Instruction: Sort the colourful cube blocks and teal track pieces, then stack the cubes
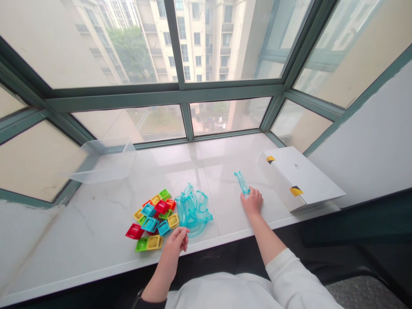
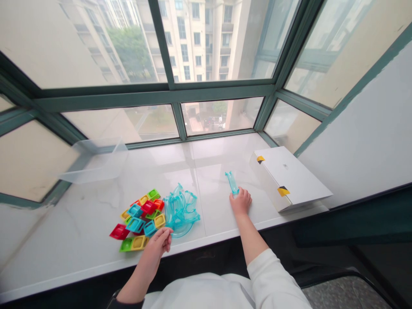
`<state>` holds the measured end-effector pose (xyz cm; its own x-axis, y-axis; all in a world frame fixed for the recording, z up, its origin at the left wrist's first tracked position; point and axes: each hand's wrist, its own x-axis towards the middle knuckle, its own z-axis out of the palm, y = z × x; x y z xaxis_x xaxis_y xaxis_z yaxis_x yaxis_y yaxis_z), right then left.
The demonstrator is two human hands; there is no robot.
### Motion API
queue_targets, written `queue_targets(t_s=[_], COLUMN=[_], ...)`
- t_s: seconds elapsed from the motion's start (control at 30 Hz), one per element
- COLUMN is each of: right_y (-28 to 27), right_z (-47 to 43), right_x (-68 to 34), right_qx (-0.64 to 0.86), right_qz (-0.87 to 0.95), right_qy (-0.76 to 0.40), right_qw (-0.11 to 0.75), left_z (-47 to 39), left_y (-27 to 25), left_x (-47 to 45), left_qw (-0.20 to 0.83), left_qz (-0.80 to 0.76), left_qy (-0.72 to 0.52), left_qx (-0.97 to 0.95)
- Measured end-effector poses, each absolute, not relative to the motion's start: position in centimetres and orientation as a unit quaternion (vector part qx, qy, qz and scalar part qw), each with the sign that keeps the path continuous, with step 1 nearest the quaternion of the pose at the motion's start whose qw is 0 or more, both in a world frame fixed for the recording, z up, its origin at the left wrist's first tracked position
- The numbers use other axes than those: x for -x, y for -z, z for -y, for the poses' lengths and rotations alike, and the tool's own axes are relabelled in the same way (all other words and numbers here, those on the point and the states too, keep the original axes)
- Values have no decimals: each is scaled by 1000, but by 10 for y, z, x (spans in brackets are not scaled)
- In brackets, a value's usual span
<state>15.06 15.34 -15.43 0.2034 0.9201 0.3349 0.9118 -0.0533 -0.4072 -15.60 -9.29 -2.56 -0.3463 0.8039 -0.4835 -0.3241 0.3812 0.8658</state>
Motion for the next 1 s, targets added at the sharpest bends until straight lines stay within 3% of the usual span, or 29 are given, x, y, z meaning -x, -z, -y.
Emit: queue_targets(t_s=[0.37,0.63,0.83,1.0], right_y=[155,164,167,156], right_z=[-154,-136,-107,-78], right_x=[-151,-156,-161,-149], right_qx=[723,675,646,651], right_qz=[631,639,643,636], right_qy=[-7,-14,-82,-157], right_qw=[280,368,403,384], left_z=[93,94,89,89], left_y=[26,50,52,46], left_x=[156,159,158,154], left_qw=[536,539,542,538], left_qz=[-629,-614,-599,-587], left_qy=[-529,-549,-567,-585], left_qx=[-192,-174,-162,-155])
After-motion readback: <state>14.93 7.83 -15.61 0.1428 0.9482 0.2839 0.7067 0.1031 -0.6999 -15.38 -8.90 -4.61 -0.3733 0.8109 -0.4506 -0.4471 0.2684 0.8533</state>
